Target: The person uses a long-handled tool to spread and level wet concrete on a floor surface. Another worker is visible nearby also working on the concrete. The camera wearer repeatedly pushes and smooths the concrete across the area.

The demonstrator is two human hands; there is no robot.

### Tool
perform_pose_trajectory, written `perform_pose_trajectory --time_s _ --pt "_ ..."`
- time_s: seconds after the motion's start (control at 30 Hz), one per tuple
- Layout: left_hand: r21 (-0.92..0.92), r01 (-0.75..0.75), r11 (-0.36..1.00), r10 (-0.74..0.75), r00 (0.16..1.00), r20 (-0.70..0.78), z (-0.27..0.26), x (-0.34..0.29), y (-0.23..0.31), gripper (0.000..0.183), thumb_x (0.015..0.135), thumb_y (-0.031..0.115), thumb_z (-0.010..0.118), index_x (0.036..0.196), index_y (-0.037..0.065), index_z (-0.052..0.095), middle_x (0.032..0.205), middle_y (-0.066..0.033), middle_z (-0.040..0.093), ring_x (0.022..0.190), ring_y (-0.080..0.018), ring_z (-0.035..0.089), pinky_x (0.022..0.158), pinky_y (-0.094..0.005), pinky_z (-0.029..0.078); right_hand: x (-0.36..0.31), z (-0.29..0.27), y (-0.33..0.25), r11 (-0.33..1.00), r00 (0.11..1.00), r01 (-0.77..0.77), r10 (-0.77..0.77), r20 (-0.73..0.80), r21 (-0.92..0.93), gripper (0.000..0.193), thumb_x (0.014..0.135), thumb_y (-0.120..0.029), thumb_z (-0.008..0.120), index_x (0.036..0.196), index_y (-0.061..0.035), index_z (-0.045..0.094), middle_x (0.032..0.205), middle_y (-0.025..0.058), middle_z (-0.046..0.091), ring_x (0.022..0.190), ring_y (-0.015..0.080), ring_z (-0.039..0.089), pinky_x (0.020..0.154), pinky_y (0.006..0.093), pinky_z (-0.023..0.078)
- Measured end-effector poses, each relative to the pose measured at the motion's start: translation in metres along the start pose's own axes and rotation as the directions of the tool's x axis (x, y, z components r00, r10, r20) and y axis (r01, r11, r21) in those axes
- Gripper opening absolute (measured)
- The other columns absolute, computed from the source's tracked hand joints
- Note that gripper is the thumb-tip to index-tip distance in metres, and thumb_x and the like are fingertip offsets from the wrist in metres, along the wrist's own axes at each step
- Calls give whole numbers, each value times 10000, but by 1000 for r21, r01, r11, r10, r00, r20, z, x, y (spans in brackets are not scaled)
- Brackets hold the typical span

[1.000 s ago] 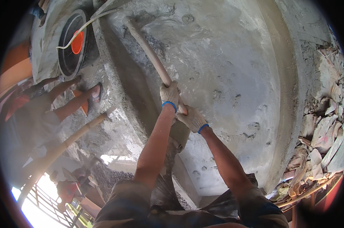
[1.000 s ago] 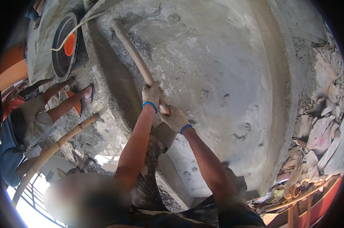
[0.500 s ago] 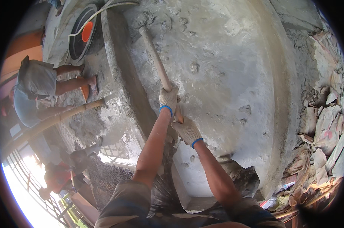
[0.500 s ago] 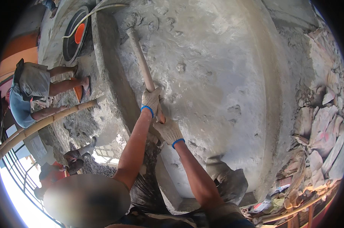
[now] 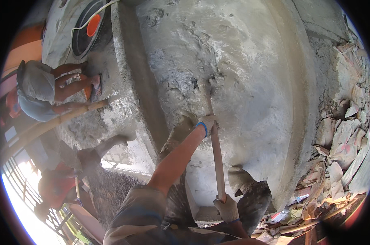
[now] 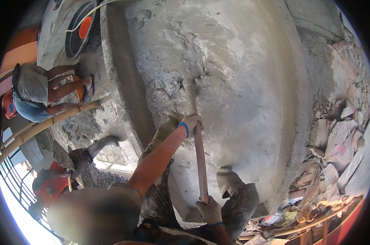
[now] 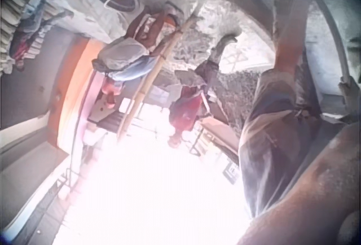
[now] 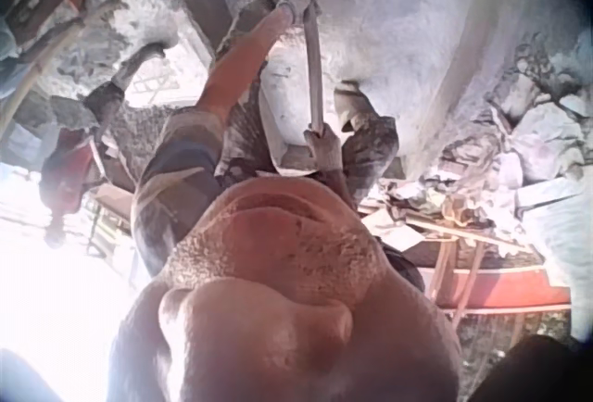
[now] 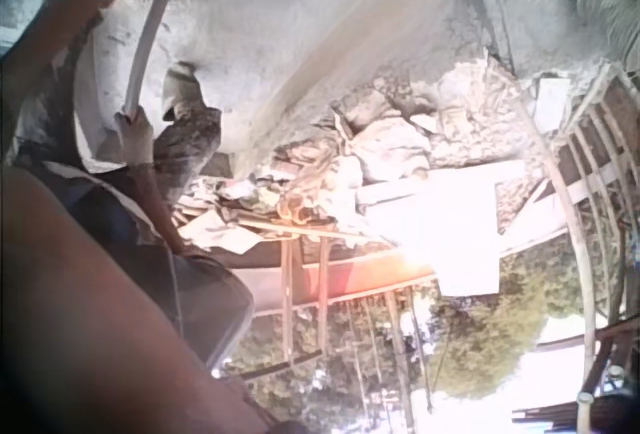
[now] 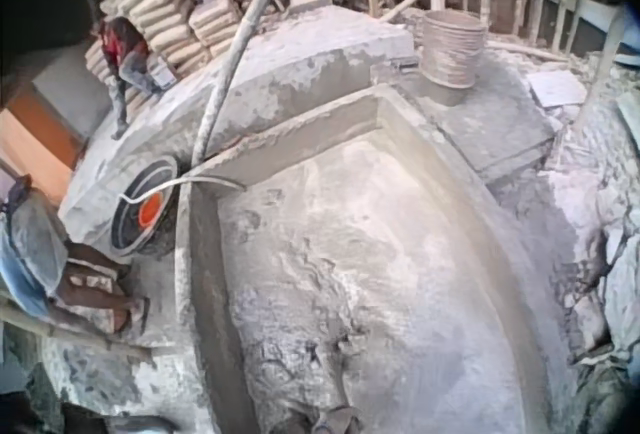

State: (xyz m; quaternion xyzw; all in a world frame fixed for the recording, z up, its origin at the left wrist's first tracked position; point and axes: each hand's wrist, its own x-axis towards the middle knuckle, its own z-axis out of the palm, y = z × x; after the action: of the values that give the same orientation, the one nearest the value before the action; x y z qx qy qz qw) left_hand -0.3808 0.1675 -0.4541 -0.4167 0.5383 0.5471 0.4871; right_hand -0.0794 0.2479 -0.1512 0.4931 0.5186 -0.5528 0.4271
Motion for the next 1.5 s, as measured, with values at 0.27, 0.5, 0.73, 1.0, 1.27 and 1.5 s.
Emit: perform_pose_trajectory --time_s 0.27,0.5,0.73,1.0,1.27,1.5 --pt "-28 -275 961 265 945 -191 3 -2 96 240 912 122 755 1074 12 617 829 -94 655 636 -215 668 563 -386 603 82 -19 -49 916 941 304 -332 -70 -263 387 886 -303 787 1102 14 744 809 169 737 752 276 742 709 434 574" --pt "105 -418 902 430 856 -286 -14 -4 186 297 892 166 750 1091 -8 616 835 -90 659 647 -185 644 599 -377 538 165 5 -169 871 916 379 -400 -3 -313 418 886 -370 779 1124 -31 720 893 245 756 886 442 751 782 519 576" --pt "229 -523 821 571 751 -332 -42 29 242 313 910 180 711 1088 -46 589 848 -125 661 702 -211 666 629 -415 540 243 35 -293 806 849 519 -526 57 -284 428 899 -377 756 1151 -34 709 938 264 751 922 476 734 797 527 567" --pt "527 -541 655 741 598 -306 -20 16 287 429 915 224 694 1217 -64 594 1023 -235 719 929 -408 719 864 -497 554 380 83 -431 472 504 834 -863 46 -287 370 926 -307 709 1147 -10 691 1086 275 746 1044 500 693 887 541 556" --pt "539 -450 712 651 711 -266 -19 -37 248 463 917 241 684 1219 -96 585 937 -236 725 803 -355 753 720 -466 587 328 98 -380 581 612 750 -791 -2 -316 327 964 -287 658 1107 8 652 1059 290 734 1028 506 703 835 571 555" --pt "543 -478 690 666 713 -219 18 -52 162 398 905 220 728 1132 -87 615 847 -145 687 687 -227 704 589 -402 582 191 24 -261 904 903 426 -428 37 50 458 930 -415 730 1017 29 659 776 222 716 743 389 752 674 486 562"
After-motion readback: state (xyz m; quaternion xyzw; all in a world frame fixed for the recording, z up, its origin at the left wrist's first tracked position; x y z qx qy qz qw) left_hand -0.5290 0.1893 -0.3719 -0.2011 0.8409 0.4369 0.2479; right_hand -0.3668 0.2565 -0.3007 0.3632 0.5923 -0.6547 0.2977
